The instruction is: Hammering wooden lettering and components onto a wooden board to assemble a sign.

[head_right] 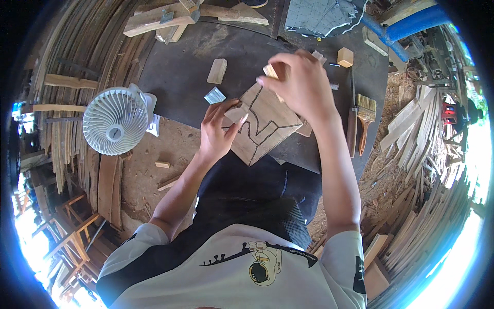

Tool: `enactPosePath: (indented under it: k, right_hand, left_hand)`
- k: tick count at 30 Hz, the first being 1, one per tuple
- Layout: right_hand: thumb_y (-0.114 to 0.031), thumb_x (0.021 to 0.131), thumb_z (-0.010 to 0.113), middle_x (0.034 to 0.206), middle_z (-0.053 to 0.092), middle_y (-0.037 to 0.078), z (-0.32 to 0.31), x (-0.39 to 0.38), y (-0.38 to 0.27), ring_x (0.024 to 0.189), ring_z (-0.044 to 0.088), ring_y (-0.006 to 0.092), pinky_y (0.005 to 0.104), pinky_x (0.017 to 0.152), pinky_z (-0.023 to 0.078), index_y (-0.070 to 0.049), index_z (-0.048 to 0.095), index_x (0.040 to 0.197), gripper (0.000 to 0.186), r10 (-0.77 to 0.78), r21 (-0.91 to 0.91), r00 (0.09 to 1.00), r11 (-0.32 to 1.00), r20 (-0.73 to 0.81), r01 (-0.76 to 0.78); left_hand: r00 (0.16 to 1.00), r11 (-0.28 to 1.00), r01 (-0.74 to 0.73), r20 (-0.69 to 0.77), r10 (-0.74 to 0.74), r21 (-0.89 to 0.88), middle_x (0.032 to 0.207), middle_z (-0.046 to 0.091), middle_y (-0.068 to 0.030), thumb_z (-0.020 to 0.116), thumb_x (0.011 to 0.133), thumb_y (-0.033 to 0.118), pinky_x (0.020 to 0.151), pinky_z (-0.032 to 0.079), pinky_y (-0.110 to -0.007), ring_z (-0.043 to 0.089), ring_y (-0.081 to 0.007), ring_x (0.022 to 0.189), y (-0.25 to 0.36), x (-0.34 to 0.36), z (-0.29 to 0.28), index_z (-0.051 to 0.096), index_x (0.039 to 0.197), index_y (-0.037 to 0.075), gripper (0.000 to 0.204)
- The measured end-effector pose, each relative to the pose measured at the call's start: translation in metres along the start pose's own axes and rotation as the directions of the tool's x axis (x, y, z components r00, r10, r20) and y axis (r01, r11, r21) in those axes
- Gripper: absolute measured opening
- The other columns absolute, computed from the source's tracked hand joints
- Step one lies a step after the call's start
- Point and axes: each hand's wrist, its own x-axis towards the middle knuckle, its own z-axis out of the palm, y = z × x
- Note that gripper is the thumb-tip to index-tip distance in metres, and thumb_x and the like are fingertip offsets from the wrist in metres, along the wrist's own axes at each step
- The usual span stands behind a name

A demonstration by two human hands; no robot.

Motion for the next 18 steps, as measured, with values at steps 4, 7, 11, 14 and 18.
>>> enactPosePath:
  k: [4, 7, 11, 14, 18]
  right_hand:
    - [-0.039, 0.078, 0.077, 0.095, 0.066, 0.017, 0.054, 0.043, 0.029, 0.088, 0.068, 0.0357, 0.0444, 0.075, 0.056, -0.01, 0.073, 0.097, 0.036, 0.028, -0.082, 0.999, 0.996, -0.017, -0.029]
    - [-0.04, 0.081, 0.074, 0.098, 0.066, 0.018, 0.082, 0.062, 0.043, 0.088, 0.068, 0.0366, 0.0457, 0.077, 0.056, -0.01, 0.072, 0.095, 0.033, 0.078, -0.148, 0.997, 0.986, -0.016, -0.08]
    - [-0.045, 0.082, 0.072, 0.106, 0.065, 0.02, 0.106, 0.069, 0.056, 0.097, 0.067, 0.0363, 0.0455, 0.083, 0.055, -0.01, 0.071, 0.106, 0.043, 0.192, -0.205, 0.981, 0.96, -0.024, -0.193]
    - [-0.046, 0.082, 0.072, 0.107, 0.064, 0.02, 0.109, 0.058, 0.063, 0.098, 0.066, 0.0373, 0.0458, 0.084, 0.055, -0.01, 0.067, 0.115, 0.049, 0.142, -0.227, 0.978, 0.958, -0.156, -0.175]
    - [-0.038, 0.083, 0.072, 0.104, 0.066, 0.02, 0.095, 0.034, 0.064, 0.094, 0.067, 0.0368, 0.0445, 0.081, 0.056, -0.008, 0.067, 0.112, 0.043, 0.077, -0.096, 0.972, 0.99, -0.221, -0.1]
  left_hand:
    - [1.0, 1.0, -0.014, -0.023, 0.014, -0.014, 0.109, 0.068, -0.0121, 0.075, 0.081, 0.012, 0.088, 0.051, -0.041, 0.063, -0.0329, 0.102, -0.011, -0.002, 0.01, 0.064, 0.112, 0.002, 0.034]
    - [0.999, 0.999, -0.018, -0.039, 0.016, -0.033, 0.109, 0.068, -0.0119, 0.075, 0.082, 0.013, 0.087, 0.051, -0.041, 0.062, -0.0331, 0.102, -0.015, -0.004, 0.015, 0.065, 0.11, 0.002, 0.032]
    - [0.996, 0.998, -0.063, -0.065, 0.063, -0.001, 0.11, 0.066, -0.0137, 0.075, 0.081, 0.013, 0.09, 0.048, -0.043, 0.06, -0.0352, 0.101, -0.018, -0.003, 0.016, 0.062, 0.111, -0.001, 0.035]
    - [0.994, 0.996, -0.087, -0.06, 0.087, 0.014, 0.108, 0.066, -0.0139, 0.075, 0.082, 0.014, 0.087, 0.049, -0.043, 0.06, -0.0352, 0.1, -0.016, 0.001, 0.02, 0.063, 0.109, 0.0, 0.033]
    - [0.996, 0.998, -0.06, -0.067, 0.06, 0.004, 0.107, 0.067, -0.0128, 0.075, 0.082, 0.014, 0.085, 0.049, -0.042, 0.062, -0.0342, 0.097, -0.013, 0.0, 0.02, 0.064, 0.106, 0.001, 0.029]
